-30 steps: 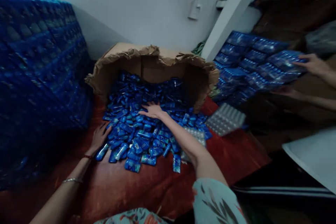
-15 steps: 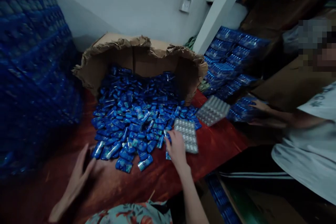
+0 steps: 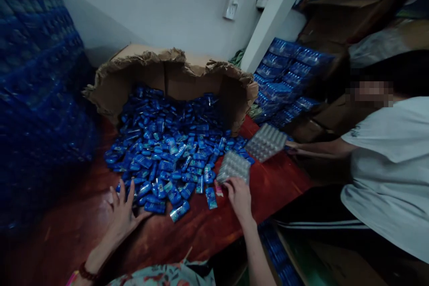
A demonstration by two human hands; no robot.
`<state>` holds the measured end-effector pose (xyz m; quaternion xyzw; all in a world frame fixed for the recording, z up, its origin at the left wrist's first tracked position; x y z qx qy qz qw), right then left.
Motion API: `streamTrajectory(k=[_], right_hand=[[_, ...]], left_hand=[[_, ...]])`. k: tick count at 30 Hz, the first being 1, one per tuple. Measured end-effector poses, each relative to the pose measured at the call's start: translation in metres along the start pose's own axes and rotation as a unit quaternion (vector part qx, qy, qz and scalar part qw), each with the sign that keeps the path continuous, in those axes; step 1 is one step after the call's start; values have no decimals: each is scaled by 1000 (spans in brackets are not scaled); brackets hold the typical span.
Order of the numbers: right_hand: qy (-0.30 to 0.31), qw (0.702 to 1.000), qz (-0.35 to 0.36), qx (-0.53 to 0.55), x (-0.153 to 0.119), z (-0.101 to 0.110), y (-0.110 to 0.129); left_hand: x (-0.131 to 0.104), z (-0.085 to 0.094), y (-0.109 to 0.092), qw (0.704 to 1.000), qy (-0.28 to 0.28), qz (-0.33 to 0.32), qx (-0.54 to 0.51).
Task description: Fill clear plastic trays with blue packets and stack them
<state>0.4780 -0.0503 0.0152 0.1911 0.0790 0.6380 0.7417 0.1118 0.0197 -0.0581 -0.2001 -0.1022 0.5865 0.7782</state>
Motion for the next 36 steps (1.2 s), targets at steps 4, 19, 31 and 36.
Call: streamTrajectory(k=[4,19,31,36], right_hand=[[-87,993,-57,59,-3,4,-8],[200,976,-48,72,1,-4,-8],[224,966,-68,111,8,0,-13],[112,986,-59,110,1,-9,-7]], left_hand=[[-25,22,1,997,-62,-47,-14],[-33,38,-22,975,-99,-172,-96],[-32,39,-23,962,-110,-223,-109],[-32,37,-20,963,-113,-210,-125]])
Point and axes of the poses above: each hand's wrist, its own x-axis towards the middle knuckle, its own z-axis out of the back of the hand, y = z × x, the point moved 3 cm from there along x, towards the middle knuckle, and after that the axes turned 15 degrees about y, right-handed, at the moved point
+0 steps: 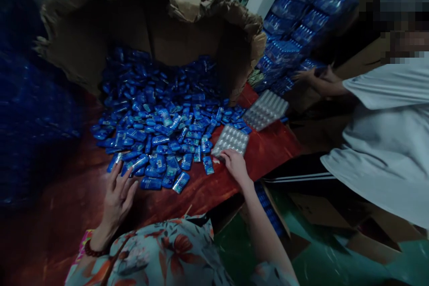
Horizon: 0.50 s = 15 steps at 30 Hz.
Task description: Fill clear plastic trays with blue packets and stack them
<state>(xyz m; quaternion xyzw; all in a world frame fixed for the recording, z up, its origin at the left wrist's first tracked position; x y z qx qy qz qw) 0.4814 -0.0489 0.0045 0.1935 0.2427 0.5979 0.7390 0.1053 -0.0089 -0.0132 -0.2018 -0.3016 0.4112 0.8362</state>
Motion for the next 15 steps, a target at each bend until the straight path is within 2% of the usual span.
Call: streamTrajectory(k=[3,5,8,10,12,13,14,15], right_hand=[[-125,992,-28,5,-7,-9,-3],[-206,977,-60,10,-11,-5,-7],[-340,935,-102,21,-16,20,-7],[-419,903,-97,21,-20,39,5],[-457,889,-33,2,-25,45,31],[-444,895,32,-19,-28,40,51],[-404,906,115,-50,-30,30,74],[-340,911,217,-87,-33,13,99]], left_hand=[[-2,0,3,1000,-3,9,-2],[-4,0,5,1000,-5,11,-7],[-8,1,8,999,-16,19,-29],[-10,4,8,997,-31,39,-59],[-9,9,6,987,-44,90,-129],[-8,11,4,972,-49,126,-192],[-5,13,2,946,-47,162,-277],[-1,14,-1,905,-39,195,-375]])
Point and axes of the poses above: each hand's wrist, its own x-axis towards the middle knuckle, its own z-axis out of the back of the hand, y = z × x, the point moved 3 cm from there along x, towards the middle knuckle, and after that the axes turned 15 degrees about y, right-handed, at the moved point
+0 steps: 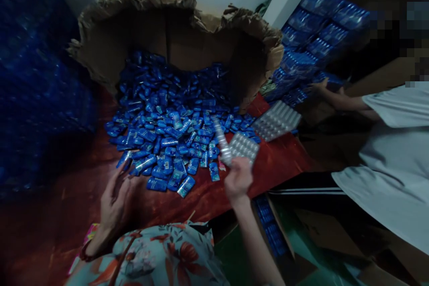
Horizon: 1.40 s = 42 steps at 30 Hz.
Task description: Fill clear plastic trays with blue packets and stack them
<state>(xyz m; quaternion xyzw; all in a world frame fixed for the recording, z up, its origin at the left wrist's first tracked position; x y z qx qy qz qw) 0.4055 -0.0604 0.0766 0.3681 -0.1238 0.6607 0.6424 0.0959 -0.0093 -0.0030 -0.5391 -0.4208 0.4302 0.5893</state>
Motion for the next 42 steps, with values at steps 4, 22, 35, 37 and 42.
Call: streamTrajectory(k=[4,22,35,37,42], right_hand=[[226,929,284,70,-21,-48,103],[351,927,-120,-51,-53,-21,-102],[305,941,-132,-61,-55,-20,-107],[225,953,-182,-92,-58,-15,-112],[264,945,-171,-86,-52,-15,-115]], left_hand=[[7,-16,-19,940,67,138,-303],[-76,83,29,923,-259,285,3],[-78,102,61,942,-226,246,41],[-76,103,60,945,-223,237,42],[-72,107,50,950,-223,193,100]])
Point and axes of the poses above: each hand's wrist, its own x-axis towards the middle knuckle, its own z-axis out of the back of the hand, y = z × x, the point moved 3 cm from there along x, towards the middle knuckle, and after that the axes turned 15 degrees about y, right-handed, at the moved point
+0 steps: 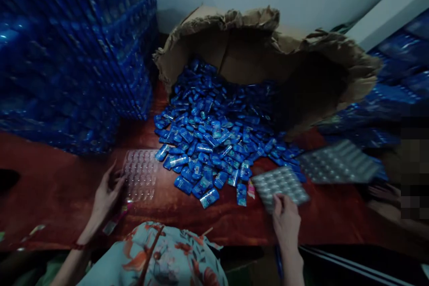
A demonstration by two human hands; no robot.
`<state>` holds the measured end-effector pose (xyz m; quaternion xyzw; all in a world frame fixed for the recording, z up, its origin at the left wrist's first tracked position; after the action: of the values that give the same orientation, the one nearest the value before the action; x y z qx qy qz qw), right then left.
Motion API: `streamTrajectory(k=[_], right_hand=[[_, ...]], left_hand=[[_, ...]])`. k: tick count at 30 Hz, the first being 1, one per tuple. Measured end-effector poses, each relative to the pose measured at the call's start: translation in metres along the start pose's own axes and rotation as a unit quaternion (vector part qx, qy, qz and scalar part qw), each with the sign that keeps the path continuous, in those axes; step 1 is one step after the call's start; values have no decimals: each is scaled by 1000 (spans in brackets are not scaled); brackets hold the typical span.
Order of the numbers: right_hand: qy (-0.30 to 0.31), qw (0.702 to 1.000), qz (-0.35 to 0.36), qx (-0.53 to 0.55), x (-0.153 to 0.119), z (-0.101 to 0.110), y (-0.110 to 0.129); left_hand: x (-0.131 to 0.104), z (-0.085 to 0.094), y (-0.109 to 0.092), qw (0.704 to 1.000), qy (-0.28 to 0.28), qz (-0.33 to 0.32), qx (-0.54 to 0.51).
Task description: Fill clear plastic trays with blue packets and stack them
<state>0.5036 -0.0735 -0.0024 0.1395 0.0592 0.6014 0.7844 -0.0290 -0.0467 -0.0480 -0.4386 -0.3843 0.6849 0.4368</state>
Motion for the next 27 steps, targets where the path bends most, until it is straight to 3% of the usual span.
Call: streamTrajectory(k=[3,6,8,11,14,15,17,21,24,27], right_hand=[[42,996,68,-45,-1,-1,18],[-17,993,97,-64,-6,-6,45],[-37,988,150,-5,-10,-16,76],[-12,961,252,108,-16,-38,138],[84,924,364,85,-13,-62,206],[114,914,384,66,-9,-68,225],[163,898,408,21,6,-80,252],[230,866,439,-74,39,-97,276],[253,857,444,-73,51,-97,277],[244,878,412,6,51,-82,271]], left_hand=[[5,9,-5,998,-41,-17,46],[13,17,-11,989,-77,-68,110],[15,14,-18,976,-71,-98,183],[5,2,-26,949,-24,-66,306],[-16,-10,-32,922,59,24,381],[-22,-12,-35,916,82,30,391],[-26,-11,-42,911,107,-24,397],[-11,-4,-45,872,139,-194,427],[-6,-11,-32,836,199,-219,462],[-26,-34,-21,821,224,-205,483]])
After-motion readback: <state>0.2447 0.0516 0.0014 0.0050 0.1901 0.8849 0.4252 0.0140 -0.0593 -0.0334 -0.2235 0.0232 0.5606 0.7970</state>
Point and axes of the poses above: each hand's wrist, its own x-axis towards the middle knuckle, its own z-axis out of the back of the hand, y = z × x, the point moved 3 cm from there along x, towards the middle knuckle, and after that the axes turned 15 degrees about y, right-handed, at the moved point
